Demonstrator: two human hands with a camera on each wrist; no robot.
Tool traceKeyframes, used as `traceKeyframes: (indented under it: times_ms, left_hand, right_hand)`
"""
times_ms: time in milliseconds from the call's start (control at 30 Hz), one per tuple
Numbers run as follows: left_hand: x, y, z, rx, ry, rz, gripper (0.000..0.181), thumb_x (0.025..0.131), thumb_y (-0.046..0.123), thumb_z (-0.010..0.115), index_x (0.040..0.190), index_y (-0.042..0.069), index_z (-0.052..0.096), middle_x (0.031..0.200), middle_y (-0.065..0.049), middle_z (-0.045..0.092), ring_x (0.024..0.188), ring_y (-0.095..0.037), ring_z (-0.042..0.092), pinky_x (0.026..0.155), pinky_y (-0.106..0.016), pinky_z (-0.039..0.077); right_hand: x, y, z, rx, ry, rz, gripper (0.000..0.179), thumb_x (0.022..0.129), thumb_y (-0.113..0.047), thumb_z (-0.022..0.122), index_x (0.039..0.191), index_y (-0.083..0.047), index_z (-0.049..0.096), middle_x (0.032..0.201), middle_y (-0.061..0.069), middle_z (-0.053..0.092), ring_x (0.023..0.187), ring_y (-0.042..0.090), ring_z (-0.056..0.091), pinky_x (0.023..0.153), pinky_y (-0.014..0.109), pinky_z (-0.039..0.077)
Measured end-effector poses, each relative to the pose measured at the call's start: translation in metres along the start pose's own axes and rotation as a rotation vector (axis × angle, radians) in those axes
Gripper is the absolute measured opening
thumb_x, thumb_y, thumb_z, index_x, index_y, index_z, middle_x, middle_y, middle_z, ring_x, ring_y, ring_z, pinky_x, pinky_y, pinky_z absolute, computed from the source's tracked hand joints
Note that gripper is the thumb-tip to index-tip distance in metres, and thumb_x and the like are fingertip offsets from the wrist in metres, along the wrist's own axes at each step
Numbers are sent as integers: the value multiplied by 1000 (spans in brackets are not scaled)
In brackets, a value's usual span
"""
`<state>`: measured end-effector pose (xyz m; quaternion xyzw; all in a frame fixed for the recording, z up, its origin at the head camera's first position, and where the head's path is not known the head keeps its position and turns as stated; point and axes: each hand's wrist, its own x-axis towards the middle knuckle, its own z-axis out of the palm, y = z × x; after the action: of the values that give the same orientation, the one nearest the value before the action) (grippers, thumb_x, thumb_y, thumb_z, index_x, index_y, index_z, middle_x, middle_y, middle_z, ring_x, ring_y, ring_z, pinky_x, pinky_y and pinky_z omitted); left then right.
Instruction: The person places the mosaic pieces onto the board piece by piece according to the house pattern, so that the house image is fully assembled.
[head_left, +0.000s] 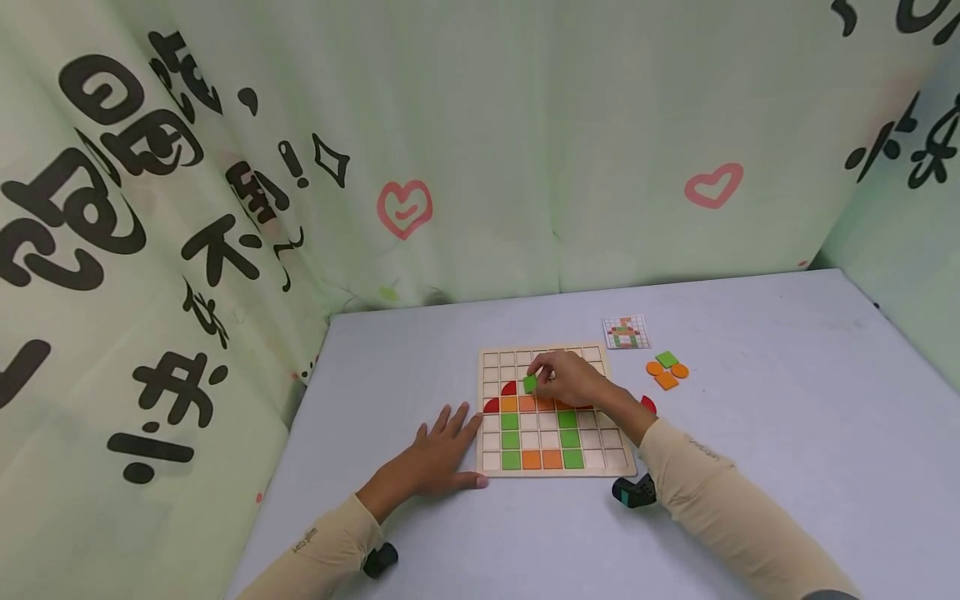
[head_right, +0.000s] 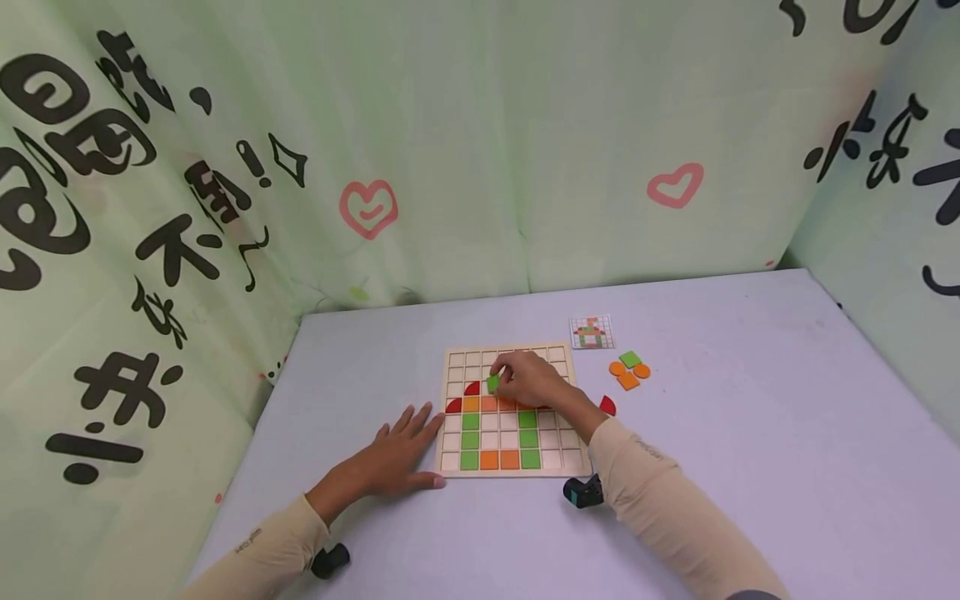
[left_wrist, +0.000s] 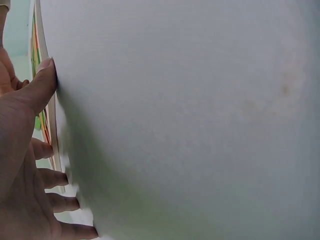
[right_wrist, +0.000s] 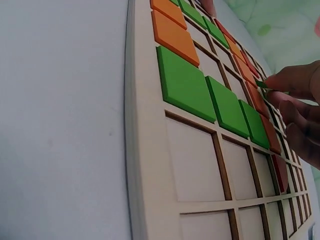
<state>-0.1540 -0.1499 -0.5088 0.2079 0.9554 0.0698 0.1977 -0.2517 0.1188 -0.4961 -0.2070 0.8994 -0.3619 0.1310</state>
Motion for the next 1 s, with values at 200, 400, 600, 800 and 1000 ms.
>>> traceKeyframes:
  times_ms: [200, 400, 600, 800, 1000]
  left_hand:
    - [-1, 1, -1, -1, 1, 1, 102, 84, 68, 65, 162, 21, 19, 169, -10, 15, 155, -40, 11, 114, -70, 24]
    - [-2, 1, -2, -6, 0, -2, 102, 84, 67, 65, 162, 21, 19, 169, -9, 15, 155, -40, 11, 115, -69, 24]
    - [-2, 1, -2, -1, -1, -2, 101, 84, 67, 65, 162, 21, 19, 169, -10, 15, 155, -39, 11, 115, -69, 24]
    - [-2, 1, 0, 1, -1, 2, 101, 85, 67, 65, 162, 21, 19, 169, -10, 15, 155, -40, 11, 115, -69, 24]
    - [-2, 0, -1, 7, 4, 0, 101, 85, 68, 64, 162, 22, 18, 170, -9, 13, 156, -40, 10, 115, -69, 24]
  right_hand:
    - [4, -1, 6, -56, -3, -4, 25, 88, -16, 76, 110, -6, 71, 80, -2, 66, 75, 13, 55, 74, 30, 46]
    - [6, 0, 8, -72, 9, 14, 22, 88, -16, 76, 108, -8, 72, 79, -3, 66, 73, 12, 55, 73, 31, 46]
    - [7, 0, 9, -92, 19, 18, 21, 88, -19, 76, 106, -9, 73, 81, -2, 67, 74, 12, 56, 72, 31, 46]
    - [6, -1, 8, -109, 26, 29, 20, 88, -21, 77, 105, -11, 74, 83, -1, 67, 75, 12, 57, 70, 29, 45]
    - [7, -5, 6, -122, 22, 29, 20, 88, -21, 78, 104, -10, 74, 81, -1, 66, 73, 13, 56, 68, 29, 45]
